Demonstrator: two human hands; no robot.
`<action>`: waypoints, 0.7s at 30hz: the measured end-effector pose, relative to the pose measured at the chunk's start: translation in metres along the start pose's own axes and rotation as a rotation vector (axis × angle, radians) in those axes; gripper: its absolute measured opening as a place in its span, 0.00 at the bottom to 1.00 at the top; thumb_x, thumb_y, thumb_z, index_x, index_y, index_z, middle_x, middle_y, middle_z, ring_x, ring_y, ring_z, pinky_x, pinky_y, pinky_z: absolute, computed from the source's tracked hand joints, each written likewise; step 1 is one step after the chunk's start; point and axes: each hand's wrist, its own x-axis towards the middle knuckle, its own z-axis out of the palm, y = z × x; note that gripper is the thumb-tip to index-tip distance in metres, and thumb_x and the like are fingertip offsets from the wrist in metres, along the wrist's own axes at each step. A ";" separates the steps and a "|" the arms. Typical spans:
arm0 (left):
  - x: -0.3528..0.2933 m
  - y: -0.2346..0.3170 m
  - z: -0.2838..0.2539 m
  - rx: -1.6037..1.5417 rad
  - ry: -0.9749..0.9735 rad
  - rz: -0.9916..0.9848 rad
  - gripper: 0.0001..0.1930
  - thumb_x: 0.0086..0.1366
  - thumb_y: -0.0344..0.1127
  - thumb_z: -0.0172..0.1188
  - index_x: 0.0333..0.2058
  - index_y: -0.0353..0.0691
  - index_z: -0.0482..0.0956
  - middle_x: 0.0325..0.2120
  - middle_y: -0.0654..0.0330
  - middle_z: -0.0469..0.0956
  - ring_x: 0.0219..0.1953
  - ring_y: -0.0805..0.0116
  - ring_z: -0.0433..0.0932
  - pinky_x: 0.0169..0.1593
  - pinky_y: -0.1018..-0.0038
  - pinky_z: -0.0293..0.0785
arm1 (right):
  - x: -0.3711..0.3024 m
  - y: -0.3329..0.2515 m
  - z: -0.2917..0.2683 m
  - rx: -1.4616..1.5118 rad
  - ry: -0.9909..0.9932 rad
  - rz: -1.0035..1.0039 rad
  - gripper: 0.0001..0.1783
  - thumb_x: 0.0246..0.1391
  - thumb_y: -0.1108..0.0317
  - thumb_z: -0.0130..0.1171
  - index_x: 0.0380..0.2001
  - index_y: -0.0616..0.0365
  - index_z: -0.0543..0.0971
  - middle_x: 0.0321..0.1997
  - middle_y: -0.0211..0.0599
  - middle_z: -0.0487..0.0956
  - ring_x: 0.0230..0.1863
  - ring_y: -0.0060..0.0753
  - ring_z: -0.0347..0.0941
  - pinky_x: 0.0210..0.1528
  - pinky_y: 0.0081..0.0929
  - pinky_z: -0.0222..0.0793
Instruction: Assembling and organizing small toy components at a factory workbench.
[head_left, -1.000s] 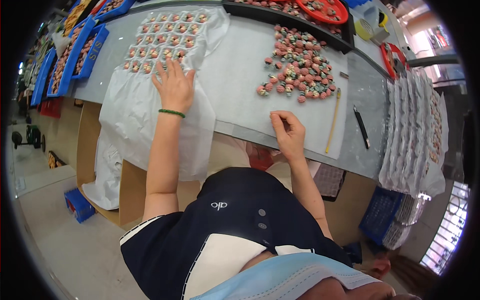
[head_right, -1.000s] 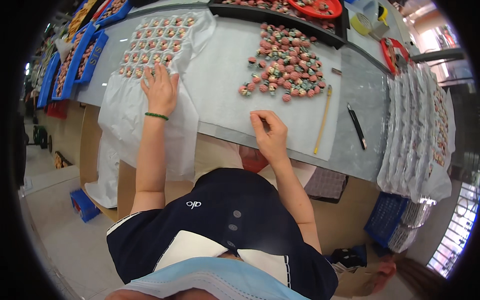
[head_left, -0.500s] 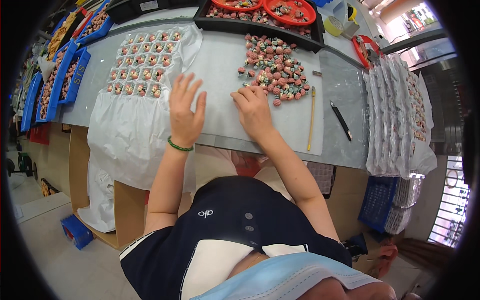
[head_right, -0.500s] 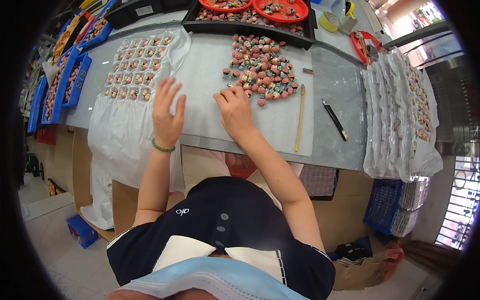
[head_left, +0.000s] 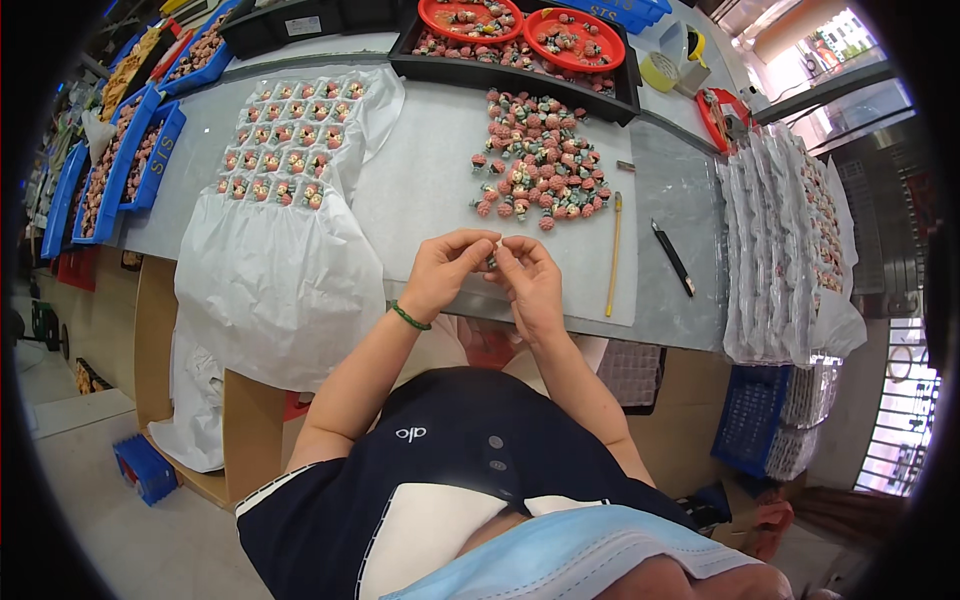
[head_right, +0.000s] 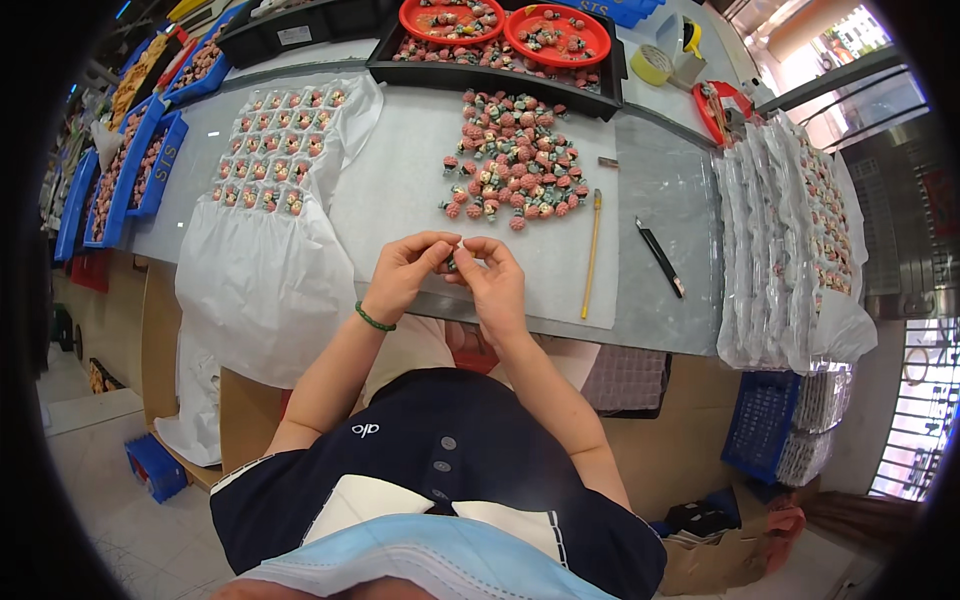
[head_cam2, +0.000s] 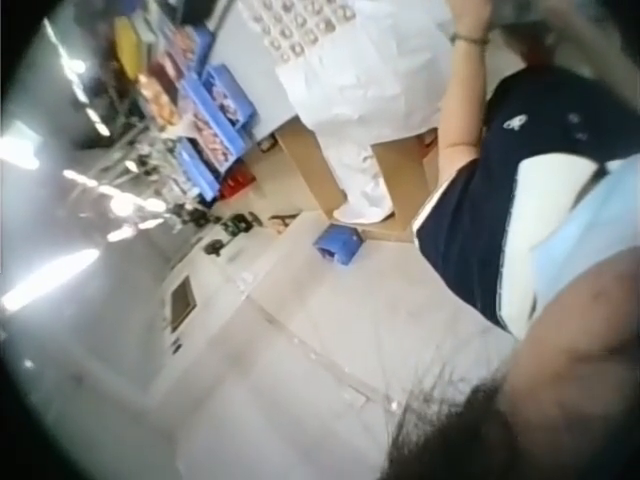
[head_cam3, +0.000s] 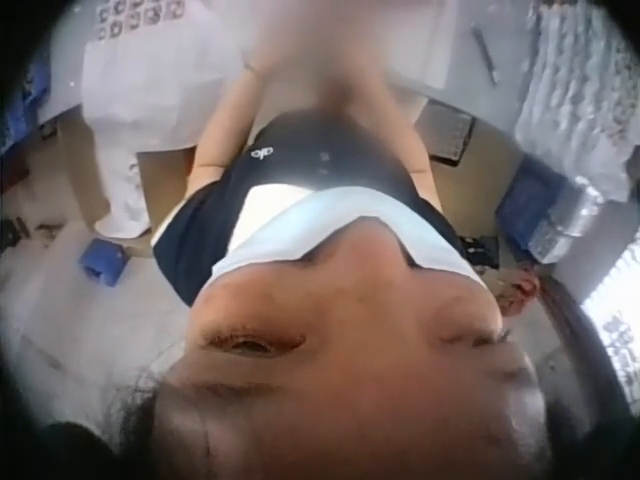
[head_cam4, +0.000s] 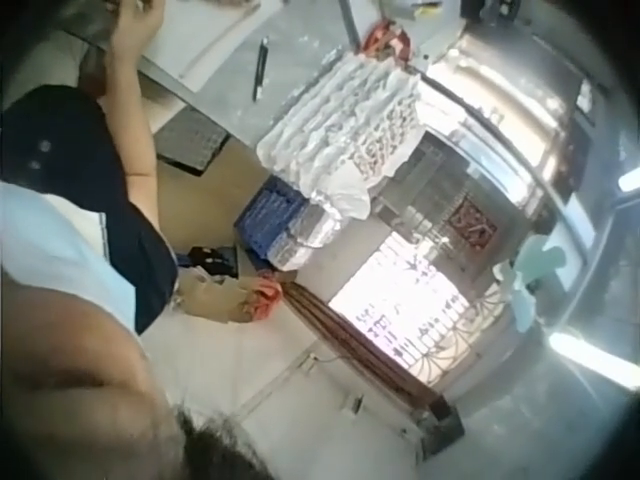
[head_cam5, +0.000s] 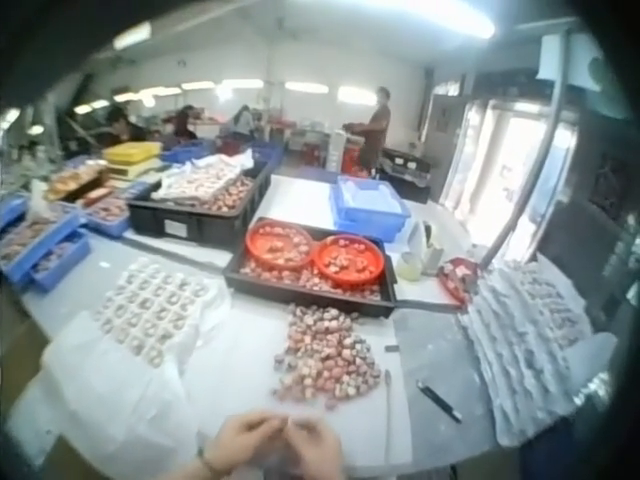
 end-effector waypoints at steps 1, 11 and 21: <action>-0.002 0.000 0.000 -0.076 0.035 -0.094 0.11 0.59 0.30 0.51 0.39 0.32 0.74 0.31 0.62 0.74 0.31 0.79 0.70 0.37 0.84 0.67 | -0.003 0.002 -0.001 0.001 -0.002 0.006 0.12 0.50 0.76 0.52 0.40 0.64 0.67 0.33 0.36 0.72 0.33 0.27 0.72 0.35 0.18 0.70; 0.006 -0.008 -0.004 -0.308 0.088 -0.137 0.14 0.59 0.32 0.52 0.42 0.30 0.72 0.31 0.61 0.74 0.30 0.77 0.70 0.36 0.82 0.68 | -0.002 0.002 -0.008 -0.018 -0.068 -0.049 0.08 0.52 0.76 0.48 0.36 0.67 0.71 0.31 0.40 0.75 0.32 0.29 0.74 0.36 0.19 0.71; 0.006 -0.012 -0.012 -0.269 0.035 -0.180 0.13 0.60 0.29 0.50 0.43 0.30 0.71 0.33 0.59 0.74 0.34 0.76 0.71 0.39 0.81 0.69 | 0.000 0.005 -0.005 0.030 -0.016 0.040 0.09 0.52 0.72 0.50 0.35 0.67 0.71 0.31 0.41 0.75 0.30 0.30 0.74 0.32 0.19 0.72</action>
